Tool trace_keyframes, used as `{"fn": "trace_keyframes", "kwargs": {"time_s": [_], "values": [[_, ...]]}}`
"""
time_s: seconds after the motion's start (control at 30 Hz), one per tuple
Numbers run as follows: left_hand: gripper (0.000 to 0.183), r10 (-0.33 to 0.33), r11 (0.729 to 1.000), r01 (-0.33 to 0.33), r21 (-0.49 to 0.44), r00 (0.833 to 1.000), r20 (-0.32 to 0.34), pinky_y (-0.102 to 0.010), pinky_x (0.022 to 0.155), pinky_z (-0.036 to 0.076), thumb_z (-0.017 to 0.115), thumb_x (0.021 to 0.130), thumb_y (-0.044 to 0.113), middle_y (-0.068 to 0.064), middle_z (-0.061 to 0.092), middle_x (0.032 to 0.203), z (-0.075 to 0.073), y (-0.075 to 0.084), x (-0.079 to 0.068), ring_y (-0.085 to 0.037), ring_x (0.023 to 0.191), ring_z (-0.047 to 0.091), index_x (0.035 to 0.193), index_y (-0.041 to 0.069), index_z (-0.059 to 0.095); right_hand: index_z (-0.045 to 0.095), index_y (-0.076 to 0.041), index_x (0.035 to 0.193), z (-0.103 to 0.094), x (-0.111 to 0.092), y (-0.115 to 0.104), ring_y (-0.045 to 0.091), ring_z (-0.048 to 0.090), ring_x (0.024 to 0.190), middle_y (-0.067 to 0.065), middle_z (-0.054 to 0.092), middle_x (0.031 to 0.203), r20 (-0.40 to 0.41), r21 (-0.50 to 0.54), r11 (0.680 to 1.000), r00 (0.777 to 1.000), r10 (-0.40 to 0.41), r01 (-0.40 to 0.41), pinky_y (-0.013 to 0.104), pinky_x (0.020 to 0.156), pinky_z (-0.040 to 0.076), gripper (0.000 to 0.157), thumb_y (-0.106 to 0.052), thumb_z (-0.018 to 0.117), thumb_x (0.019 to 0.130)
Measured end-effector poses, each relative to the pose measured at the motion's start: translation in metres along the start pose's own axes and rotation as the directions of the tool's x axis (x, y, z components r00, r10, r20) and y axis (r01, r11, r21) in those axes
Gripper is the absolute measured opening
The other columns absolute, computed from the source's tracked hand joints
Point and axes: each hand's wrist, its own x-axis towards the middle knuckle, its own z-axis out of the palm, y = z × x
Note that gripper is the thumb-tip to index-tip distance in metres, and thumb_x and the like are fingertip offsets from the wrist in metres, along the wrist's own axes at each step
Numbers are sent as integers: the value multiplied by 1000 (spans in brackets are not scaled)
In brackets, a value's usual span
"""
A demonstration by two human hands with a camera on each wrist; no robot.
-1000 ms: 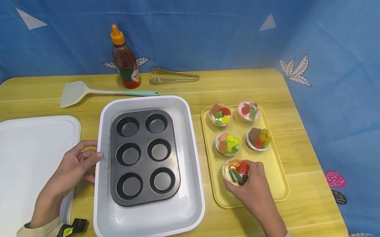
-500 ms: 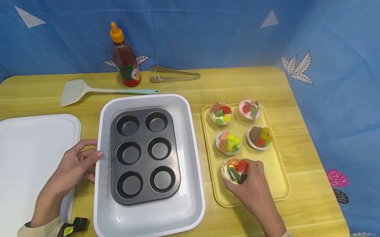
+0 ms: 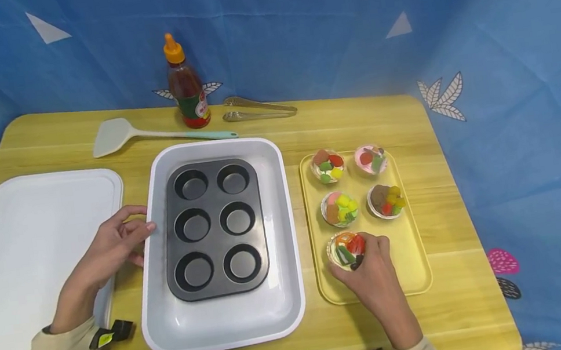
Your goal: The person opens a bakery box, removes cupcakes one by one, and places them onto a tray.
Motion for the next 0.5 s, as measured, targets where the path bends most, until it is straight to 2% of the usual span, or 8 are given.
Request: {"fn": "trace_keyframes", "kwargs": {"time_s": [0.13, 0.27, 0.37, 0.43, 0.5], "values": [[46, -7, 1000, 7, 24, 1000, -16, -45, 53, 61, 61, 101, 19, -22, 66, 96, 0, 0, 2, -26, 65, 70, 137, -3, 41, 37, 11, 140, -2, 4, -1, 36, 54, 99, 25, 38, 119, 51, -44, 999, 999, 2, 0, 51, 88, 52, 103, -51, 86, 74], [48, -12, 999, 12, 52, 1000, -12, -43, 52, 61, 62, 101, 19, -20, 63, 90, 0, -1, 2, -23, 62, 67, 136, -5, 41, 27, 3, 150, -13, 4, -3, 34, 59, 89, 28, 34, 127, 114, -133, 991, 993, 43, -28, 47, 71, 55, 122, -69, 81, 68], [50, -12, 990, 12, 141, 1000, 4, -42, 53, 61, 63, 100, 22, -19, 62, 89, -4, -1, 1, -24, 62, 64, 136, -3, 41, 21, 2, 154, -28, 1, -5, 41, 59, 93, 32, 31, 135, 127, -195, 981, 991, 46, -20, 51, 70, 54, 129, -76, 77, 66], [49, 12, 969, -11, 247, 1000, -2, -39, 54, 60, 64, 100, 26, -17, 62, 91, -11, 3, 1, -26, 65, 64, 135, -2, 44, 22, 5, 153, -40, 0, -7, 48, 56, 101, 35, 32, 137, 107, -228, 973, 994, 0, 25, 57, 76, 53, 130, -77, 76, 66], [47, 65, 921, -50, 387, 998, -26, -34, 56, 58, 64, 100, 28, -15, 63, 95, -20, 8, 1, -27, 71, 63, 133, -1, 48, 24, 8, 152, -53, 2, -10, 56, 46, 115, 39, 31, 141, 82, -252, 965, 995, -56, 76, 68, 88, 45, 130, -77, 75, 68]]}}
